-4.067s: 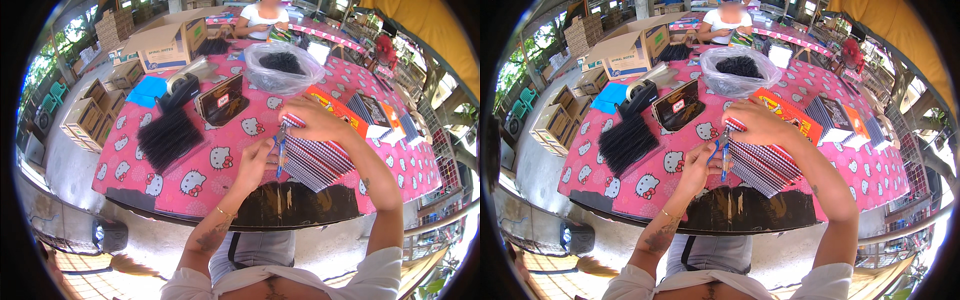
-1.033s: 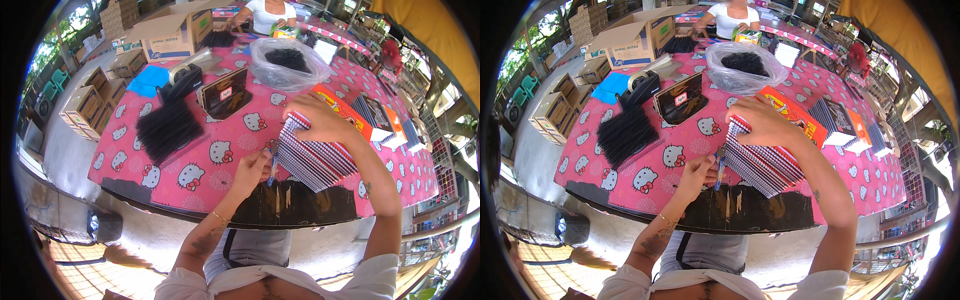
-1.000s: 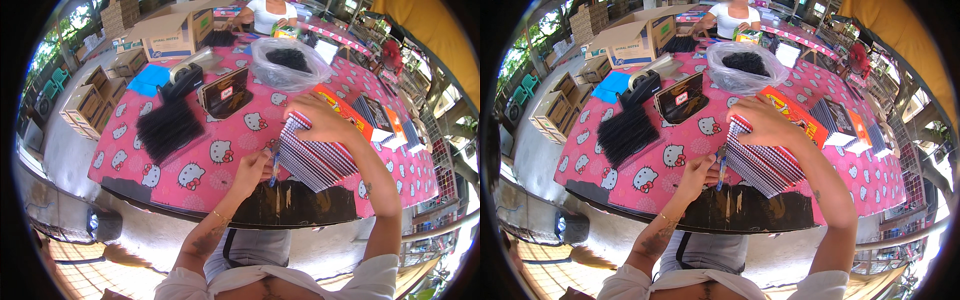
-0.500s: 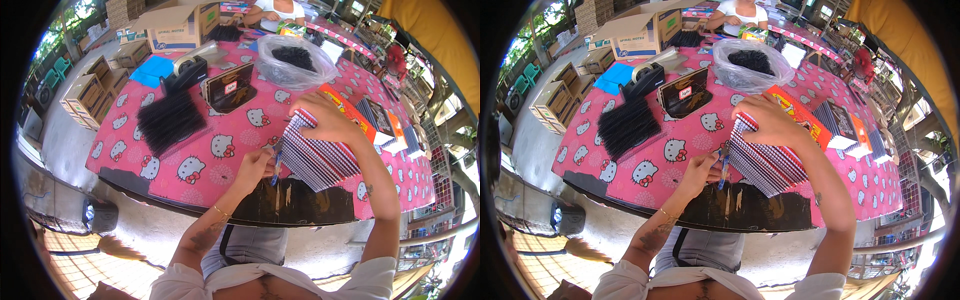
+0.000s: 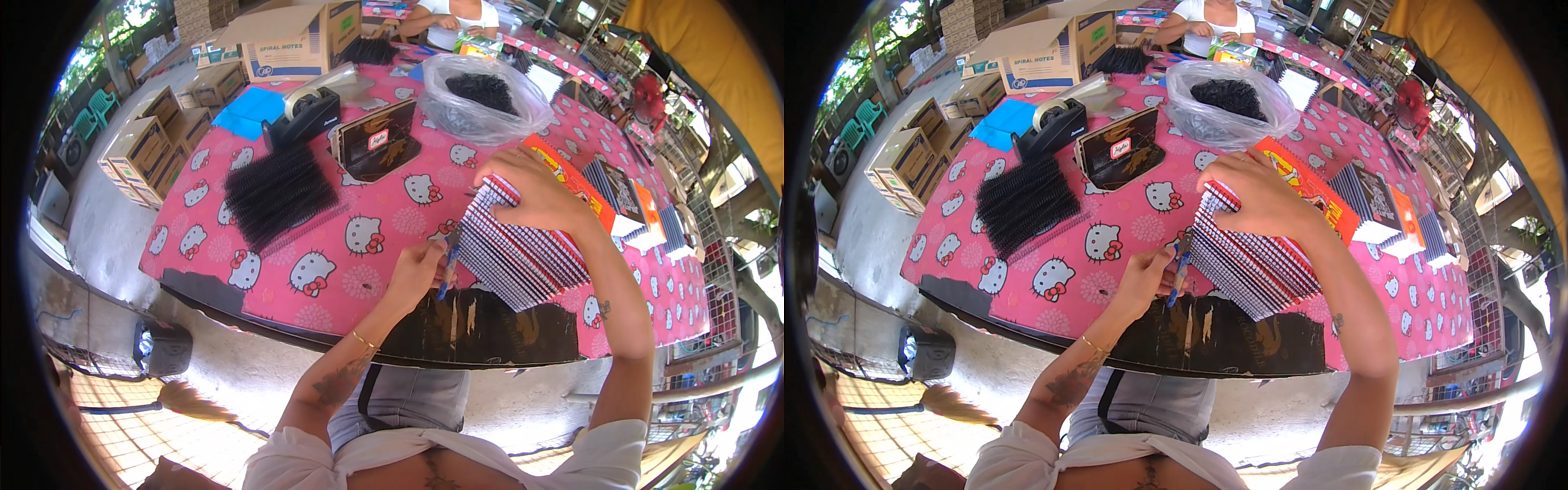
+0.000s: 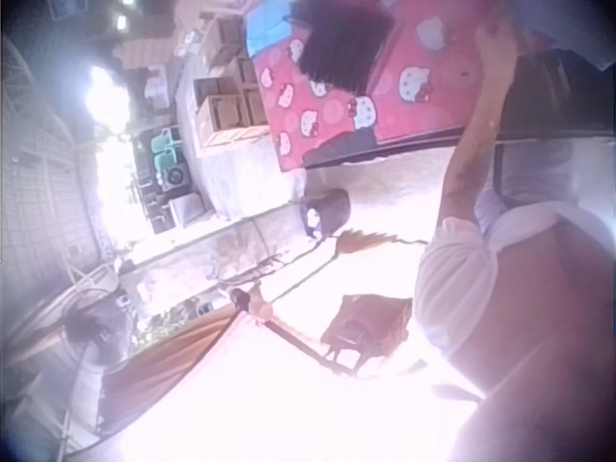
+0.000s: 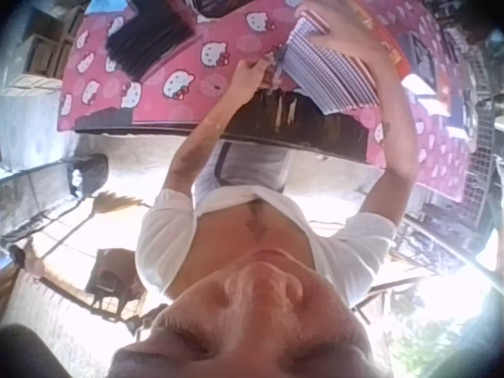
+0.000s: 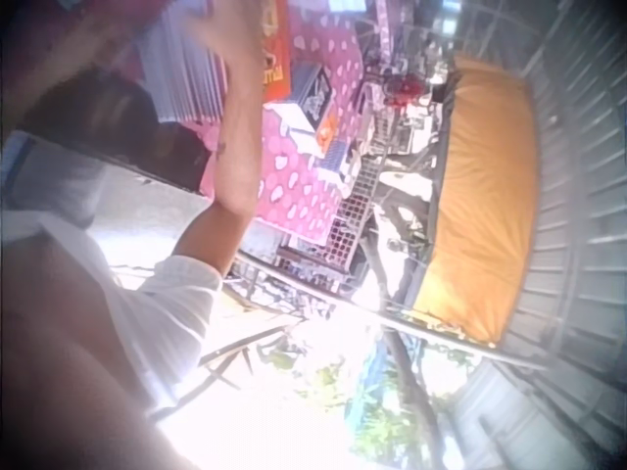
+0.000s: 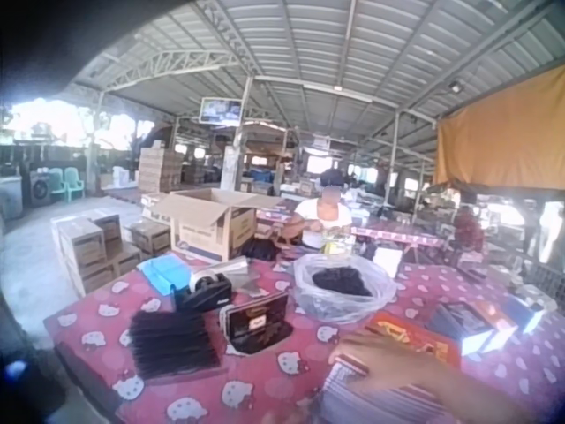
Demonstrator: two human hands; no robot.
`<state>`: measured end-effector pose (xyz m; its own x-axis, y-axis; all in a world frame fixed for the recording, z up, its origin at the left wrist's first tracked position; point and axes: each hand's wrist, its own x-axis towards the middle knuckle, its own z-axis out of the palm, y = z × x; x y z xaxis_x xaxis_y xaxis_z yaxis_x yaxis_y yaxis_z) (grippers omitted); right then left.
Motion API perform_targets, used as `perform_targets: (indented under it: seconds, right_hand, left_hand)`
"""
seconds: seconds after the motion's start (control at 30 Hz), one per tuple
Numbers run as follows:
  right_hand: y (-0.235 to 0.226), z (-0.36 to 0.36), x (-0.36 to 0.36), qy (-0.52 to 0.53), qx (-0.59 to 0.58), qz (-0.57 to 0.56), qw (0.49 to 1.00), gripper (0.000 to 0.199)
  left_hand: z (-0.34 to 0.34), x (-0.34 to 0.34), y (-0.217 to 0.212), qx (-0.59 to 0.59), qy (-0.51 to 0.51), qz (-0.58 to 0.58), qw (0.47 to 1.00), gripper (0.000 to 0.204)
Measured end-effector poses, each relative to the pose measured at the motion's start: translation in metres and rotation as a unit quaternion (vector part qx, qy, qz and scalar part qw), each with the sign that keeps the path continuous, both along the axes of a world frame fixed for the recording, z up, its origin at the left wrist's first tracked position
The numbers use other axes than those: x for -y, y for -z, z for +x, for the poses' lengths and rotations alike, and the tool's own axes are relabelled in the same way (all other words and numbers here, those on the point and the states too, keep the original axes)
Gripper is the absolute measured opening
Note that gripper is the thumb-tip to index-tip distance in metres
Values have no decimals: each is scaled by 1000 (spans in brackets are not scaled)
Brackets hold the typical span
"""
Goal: The person assembles notebooks by manually threading a spiral binding through a stack of covers and pages, then trims the binding with a blue tool.
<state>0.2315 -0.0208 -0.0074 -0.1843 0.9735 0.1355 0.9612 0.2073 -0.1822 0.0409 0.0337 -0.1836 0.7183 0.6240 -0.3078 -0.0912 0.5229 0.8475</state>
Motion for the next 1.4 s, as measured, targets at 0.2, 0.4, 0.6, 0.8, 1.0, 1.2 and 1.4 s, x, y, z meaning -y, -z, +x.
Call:
perform_targets:
  seconds: [0.2, 0.4, 0.6, 0.8, 1.0, 1.2, 1.4]
  right_hand:
    - [0, 0, 1, 1, -1, -1, 1000, 39]
    - [-1, -1, 1, -1, 1, 0, 1000, 38]
    - [1, 2, 1, -9, 7, 8, 1000, 40]
    - [1, 0, 0, -3, -6, 2, 1000, 38]
    - [1, 2, 1, 4, 0, -5, 1000, 38]
    - [3, 3, 0, -12, 10, 11, 1000, 38]
    - [3, 4, 1, -7, 5, 7, 1000, 38]
  left_hand:
    - [-7, -4, 3, -95, -17, 458, 883, 40]
    - [-2, -4, 13, 6, 3, 35, 999, 40]
    - [-3, 6, 11, -150, -156, 682, 699, 39]
    - [-9, -5, 30, 16, 10, 92, 996, 38]
    - [-5, -9, 25, 3, 27, 28, 999, 37]
    - [-6, -14, 45, -59, 33, 211, 975, 34]
    - [-7, -6, 24, 6, 6, 2, 1000, 34]
